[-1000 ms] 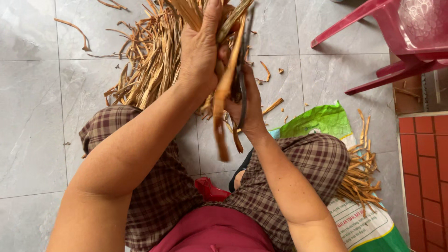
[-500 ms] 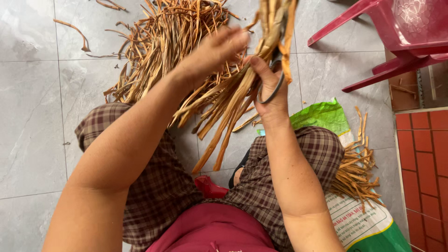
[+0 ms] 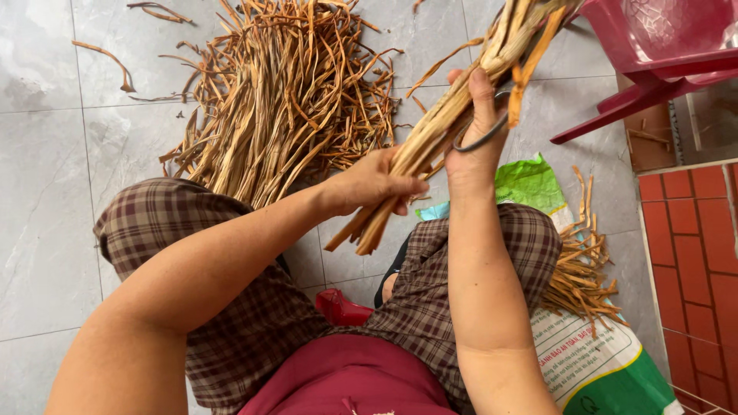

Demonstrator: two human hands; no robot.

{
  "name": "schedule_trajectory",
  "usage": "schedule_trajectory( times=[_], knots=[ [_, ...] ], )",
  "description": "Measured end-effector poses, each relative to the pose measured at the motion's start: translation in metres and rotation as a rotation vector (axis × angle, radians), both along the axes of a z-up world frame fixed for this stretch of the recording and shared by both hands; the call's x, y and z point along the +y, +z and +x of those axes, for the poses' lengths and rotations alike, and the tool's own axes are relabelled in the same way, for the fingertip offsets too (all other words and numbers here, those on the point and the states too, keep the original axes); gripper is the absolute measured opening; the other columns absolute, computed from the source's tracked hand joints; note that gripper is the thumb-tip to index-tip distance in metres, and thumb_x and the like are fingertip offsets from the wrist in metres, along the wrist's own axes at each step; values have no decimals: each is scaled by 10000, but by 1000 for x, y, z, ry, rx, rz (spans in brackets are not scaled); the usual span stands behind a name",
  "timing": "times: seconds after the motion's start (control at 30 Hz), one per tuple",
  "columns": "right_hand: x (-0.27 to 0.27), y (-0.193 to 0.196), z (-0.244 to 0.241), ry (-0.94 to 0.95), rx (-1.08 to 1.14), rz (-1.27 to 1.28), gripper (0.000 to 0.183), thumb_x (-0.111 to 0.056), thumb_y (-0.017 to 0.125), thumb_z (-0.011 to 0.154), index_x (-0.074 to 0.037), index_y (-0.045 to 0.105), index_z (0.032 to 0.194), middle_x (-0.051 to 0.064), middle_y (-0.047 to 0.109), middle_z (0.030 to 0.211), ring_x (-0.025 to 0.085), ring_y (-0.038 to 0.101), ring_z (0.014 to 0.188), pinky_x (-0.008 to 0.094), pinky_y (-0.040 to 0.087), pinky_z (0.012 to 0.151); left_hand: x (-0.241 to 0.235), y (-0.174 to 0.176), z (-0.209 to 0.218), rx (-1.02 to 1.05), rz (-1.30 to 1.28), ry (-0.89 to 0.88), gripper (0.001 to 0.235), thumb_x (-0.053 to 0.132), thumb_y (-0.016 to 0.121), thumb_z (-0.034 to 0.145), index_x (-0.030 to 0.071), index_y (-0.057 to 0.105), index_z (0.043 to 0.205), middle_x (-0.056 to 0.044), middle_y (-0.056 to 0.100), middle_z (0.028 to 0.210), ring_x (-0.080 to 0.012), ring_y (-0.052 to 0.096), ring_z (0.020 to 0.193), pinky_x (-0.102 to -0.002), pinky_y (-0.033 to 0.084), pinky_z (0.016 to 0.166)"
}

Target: The person sits on the floor and uses scissors to cut a bundle of dried, light-brown plant stems into shorter pieces. They hold the stems in their left hand and repeatedly snip them with the scissors in their right hand, dropping the cut pieces onto a growing pile on the floor.

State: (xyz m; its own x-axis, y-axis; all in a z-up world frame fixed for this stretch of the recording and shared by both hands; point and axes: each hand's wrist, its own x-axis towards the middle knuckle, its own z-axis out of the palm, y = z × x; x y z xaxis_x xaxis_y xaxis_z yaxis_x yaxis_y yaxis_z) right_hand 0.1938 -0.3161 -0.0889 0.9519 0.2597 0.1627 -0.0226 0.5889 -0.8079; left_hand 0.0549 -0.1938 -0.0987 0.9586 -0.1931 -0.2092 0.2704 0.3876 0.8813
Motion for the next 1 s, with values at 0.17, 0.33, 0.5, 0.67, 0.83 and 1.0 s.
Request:
schedule_trajectory(
  times=[0.17,0.33,0.5,0.67,0.83,1.0],
  knots=[
    [-8,-51,13,40,272,-336,474,-387,710,929,-48,580,1233,49,593,692,89,554,483,254,428,357,47,7,12,164,25,349,290,204,714,903,41,556,1082,-11,598,735,-123,580,466,-285,553,447],
    [-18,-86,-7,216,313,-666,575,-336,781,892,10,621,1323,62,707,818,10,458,490,178,352,397,110,0,20,88,-211,686,169,169,673,957,69,537,971,-31,575,704,-117,571,491,-344,587,504],
    [4,-46,-51,177,59,-531,643,-379,775,889,-36,537,1378,126,776,942,34,449,511,183,348,417,97,-4,27,72,-236,729,192,164,676,1004,43,532,965,-61,618,759,-149,635,581,-349,604,560],
    [26,-29,-83,134,137,-371,641,-471,734,890,-86,529,1360,92,730,1080,109,656,824,258,538,677,86,5,33,-76,-315,814,244,184,716,958,61,507,987,-56,610,803,-156,643,622,-348,611,578],
    [50,-71,-83,125,543,117,491,-513,697,956,-117,541,1202,83,659,1052,217,630,946,367,545,841,80,5,40,-209,-210,1044,283,176,742,940,60,524,1076,-61,627,848,-166,659,678,-334,615,618],
    [62,-65,-72,60,719,244,501,-515,624,921,-142,452,1208,108,679,1087,288,658,1100,438,569,950,29,-6,41,-201,-164,998,274,141,729,948,62,510,1091,-61,652,865,-169,664,714,-333,594,623]
  ],
)
